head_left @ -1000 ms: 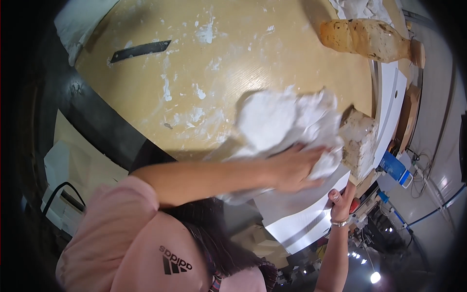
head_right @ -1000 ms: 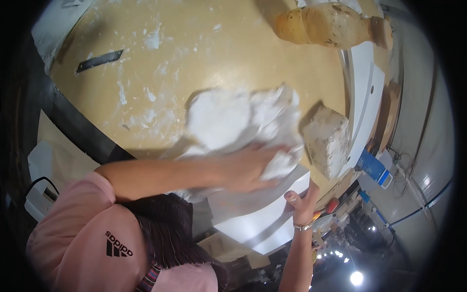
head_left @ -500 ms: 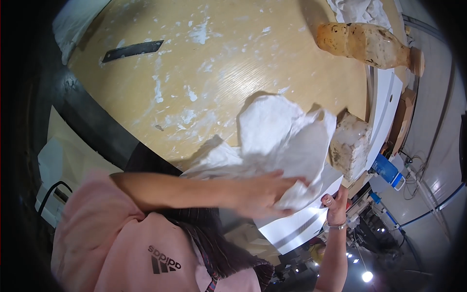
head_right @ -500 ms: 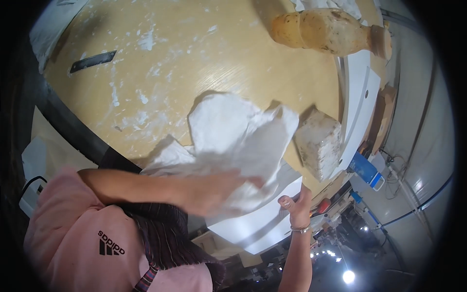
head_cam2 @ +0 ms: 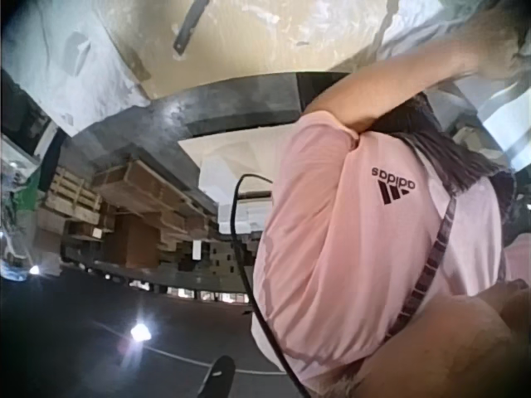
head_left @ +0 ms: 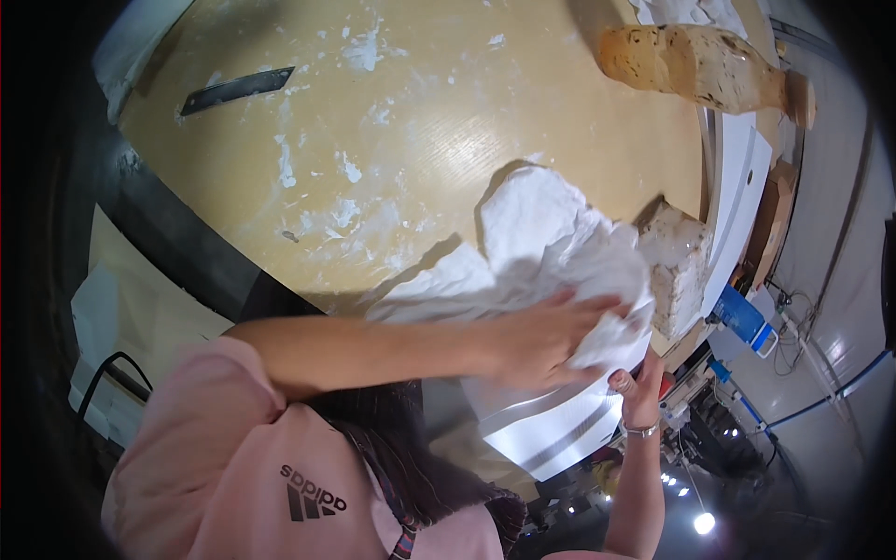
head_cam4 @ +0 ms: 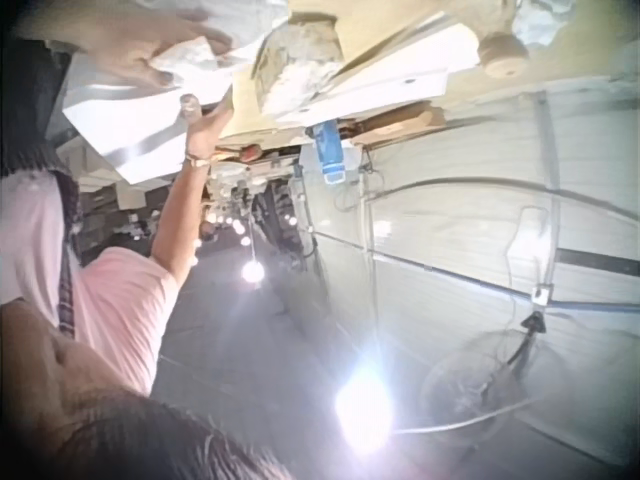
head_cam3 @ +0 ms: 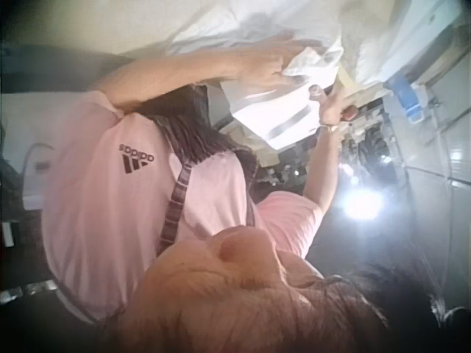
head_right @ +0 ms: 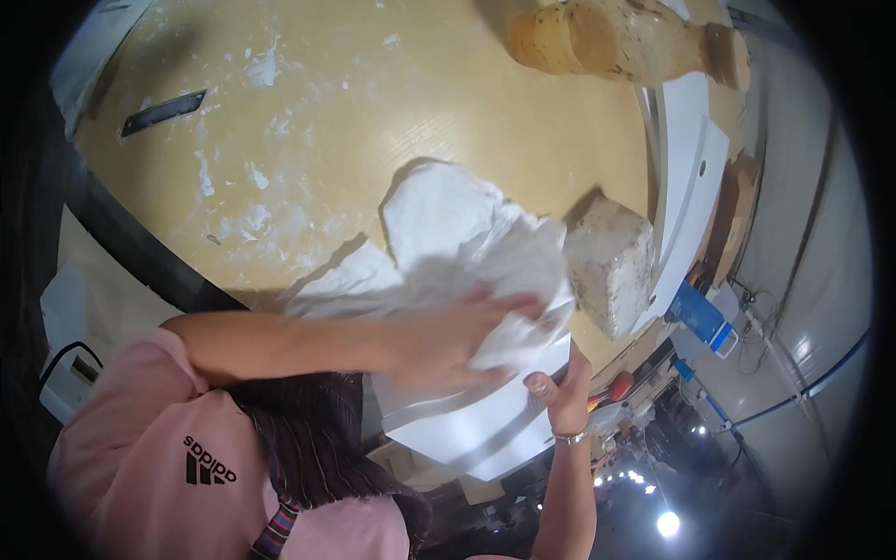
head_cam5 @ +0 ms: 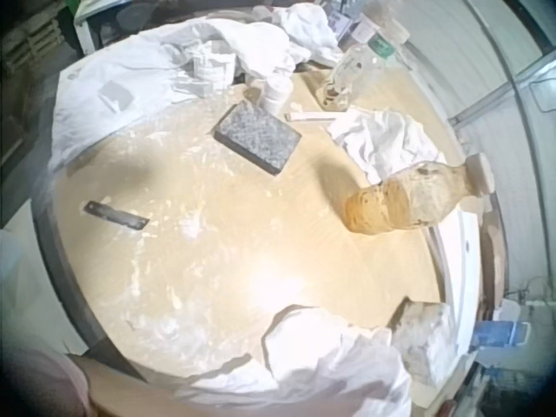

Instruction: The person scrapes the edges and surfaces of white wooden panels with a small blade, applies liquid from a bottle onto a cloth, and wipes down the panels with the cloth.

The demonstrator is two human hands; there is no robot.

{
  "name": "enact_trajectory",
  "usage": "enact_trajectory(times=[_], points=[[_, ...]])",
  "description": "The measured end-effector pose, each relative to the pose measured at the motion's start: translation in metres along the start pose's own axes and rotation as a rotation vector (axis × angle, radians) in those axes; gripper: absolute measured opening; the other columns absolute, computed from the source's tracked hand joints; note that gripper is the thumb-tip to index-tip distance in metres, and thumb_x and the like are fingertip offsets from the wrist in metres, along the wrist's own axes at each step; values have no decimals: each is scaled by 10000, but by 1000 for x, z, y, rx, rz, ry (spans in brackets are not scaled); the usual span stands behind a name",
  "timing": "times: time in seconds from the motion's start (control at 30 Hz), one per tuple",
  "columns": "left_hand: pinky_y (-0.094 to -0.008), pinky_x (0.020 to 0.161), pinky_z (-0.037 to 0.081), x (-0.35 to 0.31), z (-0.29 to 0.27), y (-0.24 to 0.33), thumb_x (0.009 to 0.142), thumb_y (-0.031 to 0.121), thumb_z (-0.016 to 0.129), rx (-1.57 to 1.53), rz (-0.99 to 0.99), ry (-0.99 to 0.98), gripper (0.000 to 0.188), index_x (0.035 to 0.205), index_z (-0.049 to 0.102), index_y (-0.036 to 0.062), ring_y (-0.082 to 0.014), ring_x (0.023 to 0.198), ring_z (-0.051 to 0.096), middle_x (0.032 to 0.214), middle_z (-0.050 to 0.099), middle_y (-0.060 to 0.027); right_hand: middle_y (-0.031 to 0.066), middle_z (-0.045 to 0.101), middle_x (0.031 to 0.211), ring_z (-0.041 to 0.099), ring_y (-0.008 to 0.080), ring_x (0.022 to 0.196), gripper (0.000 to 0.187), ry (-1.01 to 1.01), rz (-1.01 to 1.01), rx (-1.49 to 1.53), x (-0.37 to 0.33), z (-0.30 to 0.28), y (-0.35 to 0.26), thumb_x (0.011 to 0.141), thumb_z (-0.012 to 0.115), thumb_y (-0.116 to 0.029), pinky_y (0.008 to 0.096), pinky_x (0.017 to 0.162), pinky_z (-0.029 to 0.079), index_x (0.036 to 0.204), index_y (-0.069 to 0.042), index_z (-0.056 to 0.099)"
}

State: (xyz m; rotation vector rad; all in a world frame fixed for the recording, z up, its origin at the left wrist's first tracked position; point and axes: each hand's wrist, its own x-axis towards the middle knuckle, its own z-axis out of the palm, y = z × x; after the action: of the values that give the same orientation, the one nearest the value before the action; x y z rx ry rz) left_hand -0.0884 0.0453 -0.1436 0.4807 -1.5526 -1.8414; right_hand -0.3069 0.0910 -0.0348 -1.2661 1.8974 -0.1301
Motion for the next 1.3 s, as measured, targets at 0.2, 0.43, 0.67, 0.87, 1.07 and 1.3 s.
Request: enact_trajectory(times=[0.2, 0.43, 0.67, 0.87, 1.07, 1.3], points=[[-450, 1145, 258, -23, -24, 7, 955, 426, 480, -44, -231, -292, 571, 1435, 356, 142, -337, 1253, 470, 1383, 449, -221, 106, 626, 1019, 593, 181, 892, 1088, 36, 48, 102, 0, 5, -11, 612, 737, -720, 292, 764, 482, 1281, 97, 474], [-517, 1042, 354, -53, -41, 18, 952, 411, 498, -194, -291, -292, 452, 1298, 492, 122, -356, 1111, 556, 1134, 608, -164, 163, 574, 1212, 502, 259, 1138, 1099, 60, 100, 65, -5, 1, 16, 627, 712, -728, 371, 1007, 351, 1317, 88, 455], [-432, 945, 435, -76, -35, 24, 958, 420, 471, 96, -197, -169, 431, 1279, 507, 134, -376, 1108, 543, 1038, 621, -197, 156, 539, 1270, 470, 266, 1186, 1067, 30, 101, 145, 0, 3, 9, 650, 734, -672, 357, 1030, 322, 1345, 79, 434], [-443, 872, 472, -86, -63, 26, 953, 410, 487, -47, -353, -370, 435, 1274, 511, 119, -380, 973, 615, 987, 644, -183, 148, 507, 1312, 456, 258, 1209, 1097, 68, 85, 139, -7, 0, 20, 638, 737, -682, 361, 1036, 322, 1362, 77, 415], [-493, 1123, 258, -44, -34, 12, 974, 455, 437, 45, -41, -169, 496, 1352, 433, 133, -293, 1256, 458, 1250, 551, -140, 135, 501, 1314, 462, 246, 1195, 1115, 77, 100, 141, -1, 1, 21, 616, 760, -675, 353, 1027, 333, 1368, 71, 412], [-552, 1171, 112, -41, -14, 18, 979, 421, 444, -71, -151, -279, 500, 1395, 409, 146, -287, 1411, 276, 1471, 331, -165, 122, 529, 1275, 475, 226, 1170, 1066, 105, 81, 162, -2, 0, 21, 640, 761, -651, 336, 993, 354, 1349, 74, 430]])
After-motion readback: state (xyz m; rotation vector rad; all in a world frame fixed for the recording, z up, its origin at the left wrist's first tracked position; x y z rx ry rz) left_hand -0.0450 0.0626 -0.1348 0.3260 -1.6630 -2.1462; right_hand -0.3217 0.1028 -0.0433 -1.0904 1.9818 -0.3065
